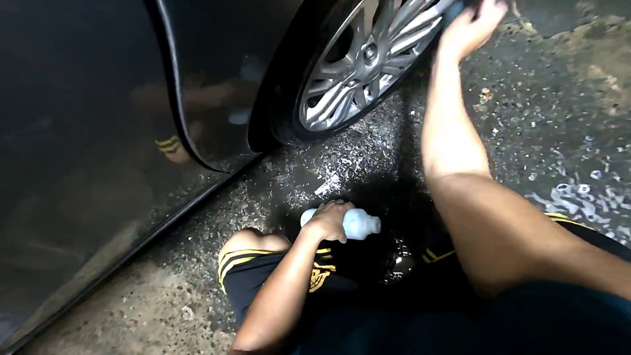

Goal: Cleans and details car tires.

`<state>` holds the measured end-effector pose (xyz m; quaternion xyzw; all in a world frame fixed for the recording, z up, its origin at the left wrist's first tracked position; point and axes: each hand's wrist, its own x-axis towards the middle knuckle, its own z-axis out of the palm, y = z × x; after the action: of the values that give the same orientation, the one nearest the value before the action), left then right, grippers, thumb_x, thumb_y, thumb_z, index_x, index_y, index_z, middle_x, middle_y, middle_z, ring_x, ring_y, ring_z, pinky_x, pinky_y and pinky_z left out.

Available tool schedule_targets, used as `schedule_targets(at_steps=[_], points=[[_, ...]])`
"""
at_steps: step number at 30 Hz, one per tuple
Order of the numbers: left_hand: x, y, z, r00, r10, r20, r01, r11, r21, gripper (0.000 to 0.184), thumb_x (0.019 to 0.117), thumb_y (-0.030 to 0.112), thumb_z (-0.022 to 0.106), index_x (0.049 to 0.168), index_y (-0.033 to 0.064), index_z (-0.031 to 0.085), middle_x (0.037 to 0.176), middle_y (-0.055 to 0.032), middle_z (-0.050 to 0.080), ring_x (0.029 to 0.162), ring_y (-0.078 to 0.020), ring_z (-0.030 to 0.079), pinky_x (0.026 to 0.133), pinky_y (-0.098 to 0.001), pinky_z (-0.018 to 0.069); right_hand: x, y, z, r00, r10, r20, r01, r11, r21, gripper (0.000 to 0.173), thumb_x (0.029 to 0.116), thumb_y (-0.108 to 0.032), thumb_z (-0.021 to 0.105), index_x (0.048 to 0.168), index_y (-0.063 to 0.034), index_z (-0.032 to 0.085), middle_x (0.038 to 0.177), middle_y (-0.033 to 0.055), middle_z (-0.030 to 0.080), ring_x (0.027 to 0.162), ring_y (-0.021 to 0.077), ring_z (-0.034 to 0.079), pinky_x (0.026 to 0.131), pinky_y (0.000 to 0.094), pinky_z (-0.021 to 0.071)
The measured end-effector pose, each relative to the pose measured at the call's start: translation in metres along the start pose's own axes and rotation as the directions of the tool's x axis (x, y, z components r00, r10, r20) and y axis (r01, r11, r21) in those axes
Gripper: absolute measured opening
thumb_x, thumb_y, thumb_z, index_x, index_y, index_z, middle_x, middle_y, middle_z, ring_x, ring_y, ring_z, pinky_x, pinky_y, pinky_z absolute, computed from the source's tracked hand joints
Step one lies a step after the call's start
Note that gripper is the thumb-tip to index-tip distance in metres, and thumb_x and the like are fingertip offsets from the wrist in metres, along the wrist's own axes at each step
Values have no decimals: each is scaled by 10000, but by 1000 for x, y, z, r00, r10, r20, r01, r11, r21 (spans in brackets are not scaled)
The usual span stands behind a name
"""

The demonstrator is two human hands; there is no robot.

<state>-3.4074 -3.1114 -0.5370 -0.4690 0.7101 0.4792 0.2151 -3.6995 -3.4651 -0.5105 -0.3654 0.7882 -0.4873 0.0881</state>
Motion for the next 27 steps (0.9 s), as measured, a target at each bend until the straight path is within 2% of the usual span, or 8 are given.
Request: schedule_targets(at_steps=[2,4,8,10,14,18,23,27], points=[[-1,-1,2,1000,-8,6,8,1000,5,907,573,302,959,1392,262,570,1403,-85,591,1310,-332,548,1068,-622,449,-53,55,21,876,382,295,-403,915,11,450,1025,-183,508,1465,-97,546,1424,168,583,1317,277,561,1062,455,498],[-1,-2,4,1000,-8,19,8,1000,-3,915,564,299,959,1391,271,570,1409,-84,589,1320,-333,541,1074,-631,445,-137,84,38,582,598,551,-727,687,22,447,1041,-255,532,1433,-43,499,1380,209,561,1223,339,592,942,542,556],[1,-3,7,996,28,79,-25,999,-46,881,565,270,963,1362,222,590,1396,-99,605,1300,-341,562,1046,-655,461,-290,49,36,142,609,780,-926,361,-113,415,1059,-175,506,1441,-21,462,1367,214,554,1163,336,616,895,501,579],[3,-3,5,995,51,80,-47,998,-52,870,565,268,963,1354,206,600,1371,-97,624,1277,-333,582,1034,-642,479,-329,18,19,41,480,876,-892,412,-184,365,1055,-184,518,1378,-14,522,1280,195,607,1089,296,642,869,466,583],[-1,6,-2,997,37,68,-34,998,-51,882,590,257,965,1390,198,597,1371,-123,626,1275,-361,581,1040,-653,463,-341,-52,-44,260,-122,958,-334,919,208,194,1007,-165,647,1015,26,681,983,183,670,875,270,654,758,452,549],[3,9,-4,998,54,30,-53,998,-38,925,584,273,973,1421,208,582,1390,-131,616,1290,-378,568,1066,-668,443,-306,-102,-55,296,-873,388,541,488,685,295,899,-57,706,1152,-183,788,1086,132,684,1033,274,652,849,408,598],[7,-2,-1,997,59,44,-57,998,-38,929,557,281,980,1396,205,590,1373,-120,628,1270,-362,587,1046,-650,476,-189,-152,-57,401,-885,-236,853,266,450,131,872,-136,671,867,-169,798,992,149,733,984,305,669,869,442,546],[9,-2,1,999,33,29,-34,999,33,924,548,319,973,1383,226,587,1357,-95,635,1259,-343,594,1040,-636,483,-42,-139,-63,674,-675,-299,736,648,195,307,833,-41,595,1049,-116,800,1205,234,651,1200,357,585,1034,450,481]])
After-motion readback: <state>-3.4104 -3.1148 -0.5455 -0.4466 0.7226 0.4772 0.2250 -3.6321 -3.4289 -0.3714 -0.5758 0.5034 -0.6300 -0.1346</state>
